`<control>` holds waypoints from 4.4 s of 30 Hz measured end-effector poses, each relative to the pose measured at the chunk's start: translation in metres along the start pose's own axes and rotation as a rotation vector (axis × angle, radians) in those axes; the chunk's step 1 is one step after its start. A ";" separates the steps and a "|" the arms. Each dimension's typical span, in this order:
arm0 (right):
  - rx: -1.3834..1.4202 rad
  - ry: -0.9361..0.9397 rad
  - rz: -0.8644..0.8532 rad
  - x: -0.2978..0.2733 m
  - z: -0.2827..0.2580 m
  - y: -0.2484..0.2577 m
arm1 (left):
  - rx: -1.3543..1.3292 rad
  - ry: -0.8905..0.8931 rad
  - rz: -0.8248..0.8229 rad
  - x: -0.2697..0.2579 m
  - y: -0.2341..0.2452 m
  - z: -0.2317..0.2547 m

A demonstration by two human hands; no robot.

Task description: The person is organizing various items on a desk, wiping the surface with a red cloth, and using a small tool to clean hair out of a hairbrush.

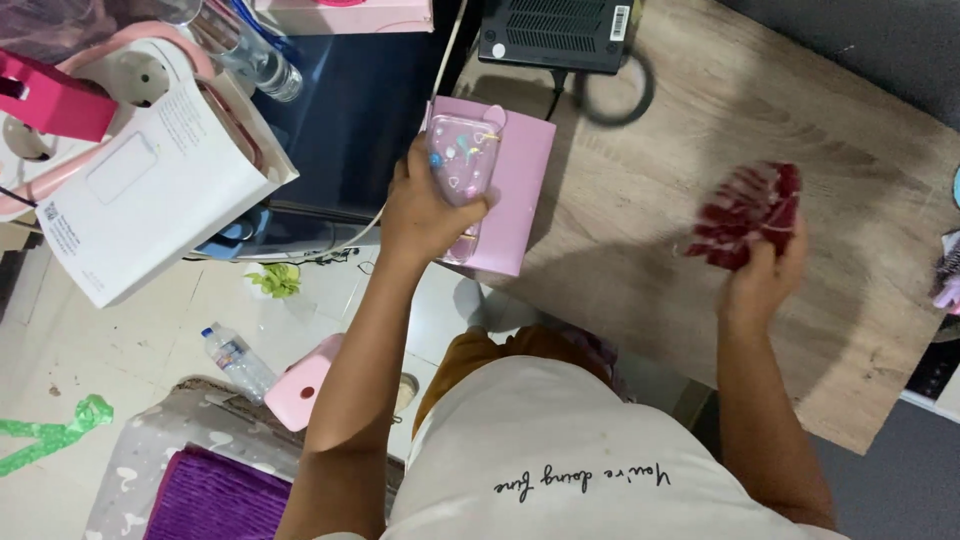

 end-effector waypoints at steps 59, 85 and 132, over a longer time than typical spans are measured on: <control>-1.317 0.243 -0.780 0.146 -0.066 -0.312 | 0.893 -1.053 0.436 0.199 -0.097 0.087; -1.378 0.993 -0.274 0.155 -0.130 -0.348 | 0.185 -0.174 0.088 0.255 -0.107 -0.013; -1.780 0.239 -0.258 0.221 -0.114 -0.233 | 0.558 -0.408 0.026 0.165 -0.138 -0.019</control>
Point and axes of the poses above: each hand's wrist, its own x-axis towards the middle knuckle, its own y-axis out of the back of the hand, z = x × y, the point moved 10 cm from there along x, towards the middle knuckle, and after that the axes turned 14 degrees about -y, right-handed, at the moved point
